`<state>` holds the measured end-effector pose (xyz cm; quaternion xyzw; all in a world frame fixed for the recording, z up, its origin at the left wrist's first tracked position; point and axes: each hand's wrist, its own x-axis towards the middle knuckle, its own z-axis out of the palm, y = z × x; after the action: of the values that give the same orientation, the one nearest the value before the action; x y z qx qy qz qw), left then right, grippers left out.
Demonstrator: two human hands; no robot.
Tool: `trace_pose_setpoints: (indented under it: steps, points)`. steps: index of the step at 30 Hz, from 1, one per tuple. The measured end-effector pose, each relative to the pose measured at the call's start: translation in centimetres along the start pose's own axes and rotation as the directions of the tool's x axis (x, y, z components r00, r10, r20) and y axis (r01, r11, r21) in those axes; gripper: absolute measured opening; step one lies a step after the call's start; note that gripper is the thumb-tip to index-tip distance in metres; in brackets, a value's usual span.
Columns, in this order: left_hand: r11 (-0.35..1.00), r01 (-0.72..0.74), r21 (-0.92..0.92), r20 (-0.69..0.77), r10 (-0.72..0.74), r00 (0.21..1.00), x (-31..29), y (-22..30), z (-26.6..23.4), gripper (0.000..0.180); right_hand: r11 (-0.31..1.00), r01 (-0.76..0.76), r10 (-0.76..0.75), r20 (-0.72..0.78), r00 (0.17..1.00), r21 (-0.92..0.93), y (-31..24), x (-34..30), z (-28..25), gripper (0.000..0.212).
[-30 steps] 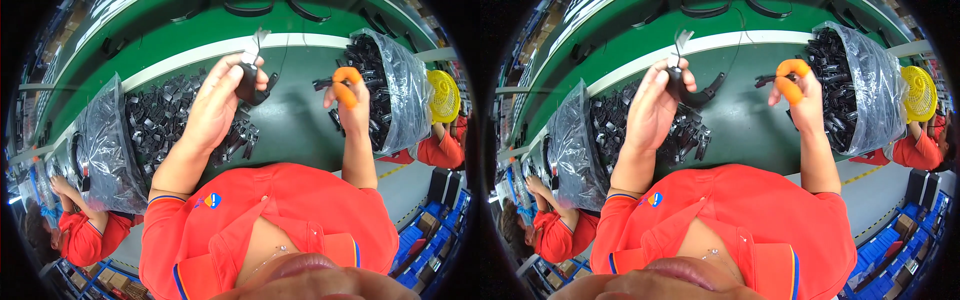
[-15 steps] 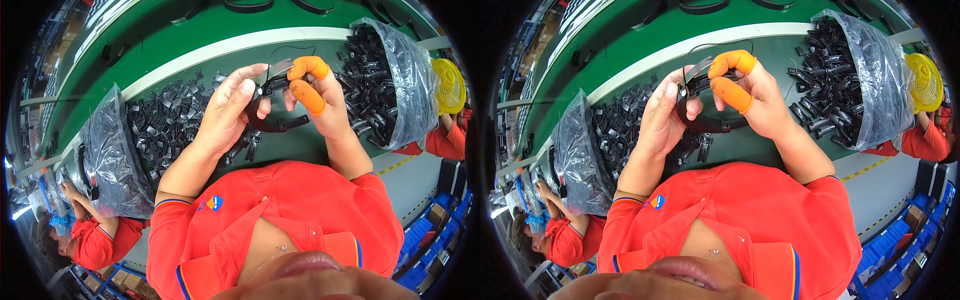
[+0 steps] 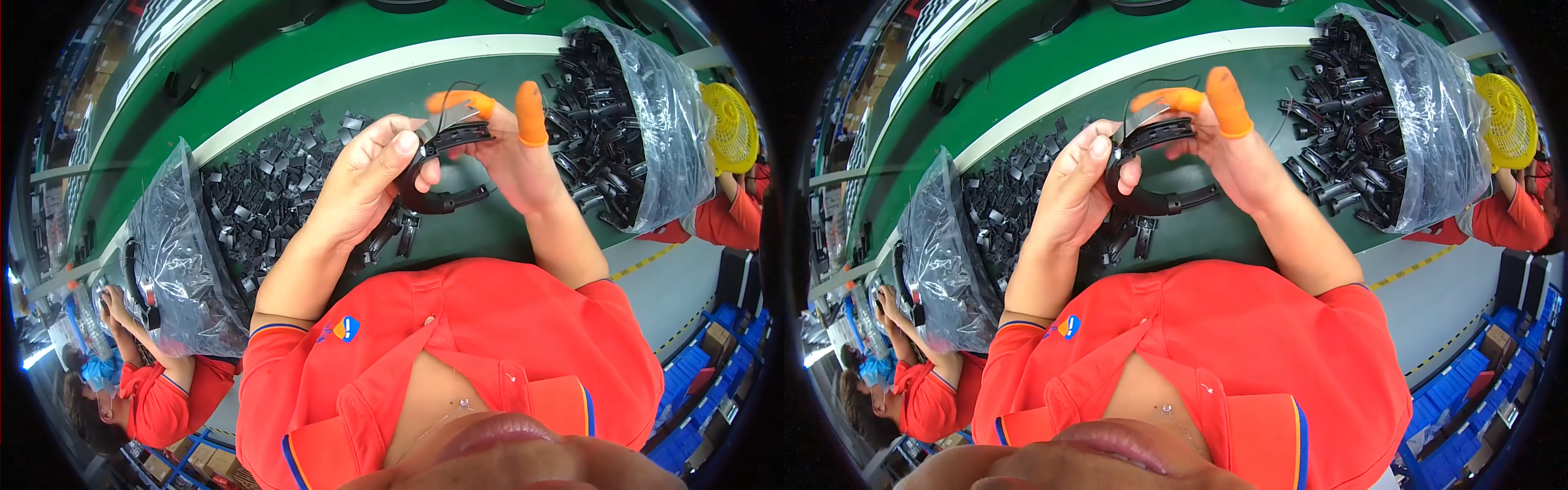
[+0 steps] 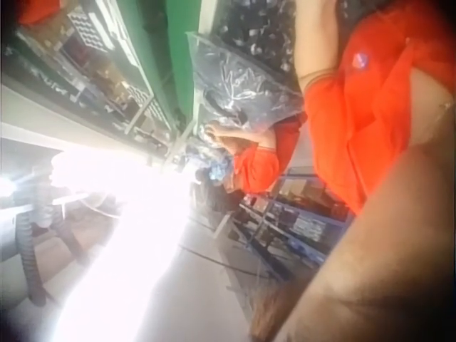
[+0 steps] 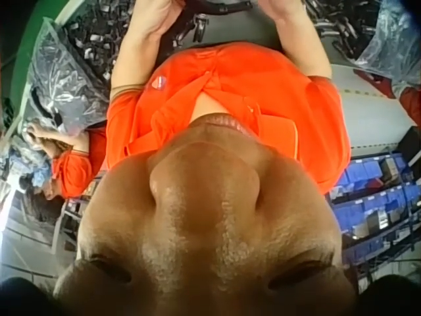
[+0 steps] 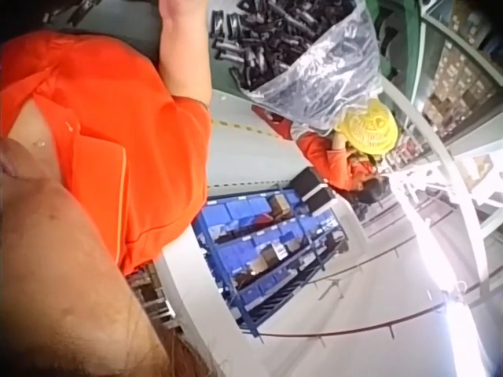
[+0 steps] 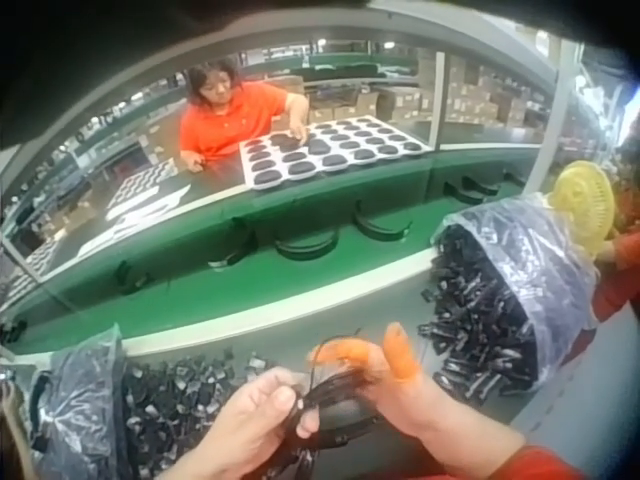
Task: The person assembles small metal components onto curved black plastic parts by hand, taking the components from a storage bin and attaching them to the plastic parts.
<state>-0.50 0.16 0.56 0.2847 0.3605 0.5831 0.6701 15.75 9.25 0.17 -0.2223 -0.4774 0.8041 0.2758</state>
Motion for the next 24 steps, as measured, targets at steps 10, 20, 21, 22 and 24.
trace_pose_setpoints:
  steps: [10, 20, 21, 22, 24]
  points:
    - [0.999, 0.008, -0.049, -0.037, -0.01, 0.999, 0.3, -0.5, 0.1, 0.03, 0.762, 0.478, -0.563, -0.082, 0.822, -0.437, -0.5, -0.4, 0.3, 0.028]
    - [0.999, -0.047, -0.006, -0.033, 0.047, 0.998, 0.5, -0.9, 0.1, 0.024, 0.636, 0.328, -0.507, -0.058, 0.86, -0.698, -0.5, -0.1, -1.2, 0.023]
    - [0.999, -0.044, -0.007, -0.028, 0.044, 0.999, 0.6, -0.9, 0.0, 0.024, 0.636, 0.325, -0.508, -0.063, 0.859, -0.7, -0.5, 0.2, -1.3, 0.023]
    - [0.999, -0.041, -0.012, -0.011, 0.041, 0.999, 0.6, -0.9, -0.2, 0.024, 0.743, 0.28, -0.432, -0.116, 0.894, -0.608, -0.4, 0.5, -1.2, 0.023]
    - [0.999, -0.045, -0.016, 0.004, 0.045, 0.999, 0.6, -0.8, -0.2, 0.024, 0.83, 0.261, -0.369, -0.135, 0.919, -0.494, 0.0, 1.2, -1.3, 0.024]
